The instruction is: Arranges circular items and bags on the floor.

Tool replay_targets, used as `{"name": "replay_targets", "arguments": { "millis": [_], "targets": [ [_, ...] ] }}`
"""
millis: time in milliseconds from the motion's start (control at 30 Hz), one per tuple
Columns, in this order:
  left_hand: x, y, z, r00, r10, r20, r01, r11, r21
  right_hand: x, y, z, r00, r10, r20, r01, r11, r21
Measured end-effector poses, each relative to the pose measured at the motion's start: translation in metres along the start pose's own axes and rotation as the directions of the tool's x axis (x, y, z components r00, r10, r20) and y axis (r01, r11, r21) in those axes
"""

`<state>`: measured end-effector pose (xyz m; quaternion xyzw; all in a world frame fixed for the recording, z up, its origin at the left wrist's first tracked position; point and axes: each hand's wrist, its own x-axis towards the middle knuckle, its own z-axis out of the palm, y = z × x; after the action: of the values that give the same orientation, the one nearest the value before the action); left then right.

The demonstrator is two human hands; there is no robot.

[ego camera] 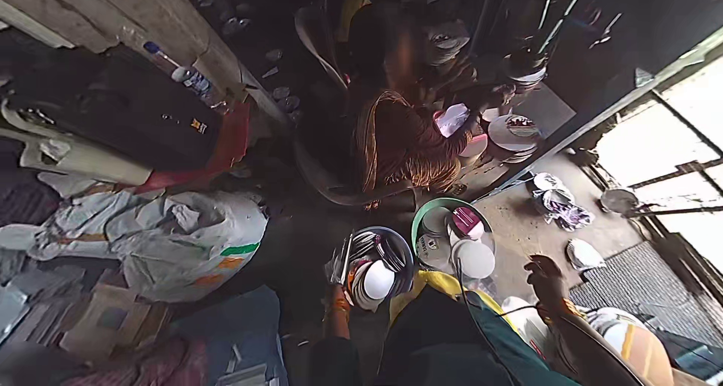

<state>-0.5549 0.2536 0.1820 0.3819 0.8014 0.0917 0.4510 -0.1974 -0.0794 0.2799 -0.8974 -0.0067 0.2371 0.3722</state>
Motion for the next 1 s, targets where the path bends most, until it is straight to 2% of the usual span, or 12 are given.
{"name": "replay_targets", "arguments": {
  "millis": [33,133,267,367,567,700,833,1000],
  "targets": [
    [0.001,-0.005,0.005,1.0,-0.008,-0.013,0.008,1.0,0.026,0.001,0.005,0.0,1.0,0.004,-0.002,-0.004,1.0,-0.014],
    [0.011,-0.021,0.028,1.0,-0.022,-0.022,0.018,0.987,-0.162,-0.001,0.012,-0.001,1.0,-0.003,-0.006,0.003,0.998,-0.065],
    [0.028,-0.035,0.054,0.999,-0.045,0.026,0.048,0.985,-0.168,-0.006,0.026,-0.002,1.0,0.008,-0.01,-0.009,0.993,-0.114],
    [0.036,-0.032,0.071,0.993,-0.078,0.093,0.102,0.949,-0.299,-0.01,0.037,-0.002,1.0,0.013,0.002,-0.013,0.988,-0.157],
    [0.047,-0.035,0.097,0.965,-0.126,0.228,0.173,0.964,-0.2,-0.017,0.049,-0.01,0.999,0.043,0.031,-0.033,0.961,-0.276],
    [0.047,-0.034,0.105,0.955,-0.157,0.251,0.199,0.968,-0.152,-0.02,0.045,-0.01,0.994,0.092,0.054,-0.069,0.941,-0.332],
    [0.055,-0.04,0.116,0.951,-0.145,0.273,0.202,0.96,-0.194,-0.019,0.056,-0.005,0.992,0.069,0.105,-0.027,0.933,-0.358],
    [0.069,-0.046,0.124,0.943,-0.171,0.286,0.253,0.925,-0.282,-0.021,0.054,0.001,0.983,0.133,0.129,-0.077,0.927,-0.368]
  ]
}}
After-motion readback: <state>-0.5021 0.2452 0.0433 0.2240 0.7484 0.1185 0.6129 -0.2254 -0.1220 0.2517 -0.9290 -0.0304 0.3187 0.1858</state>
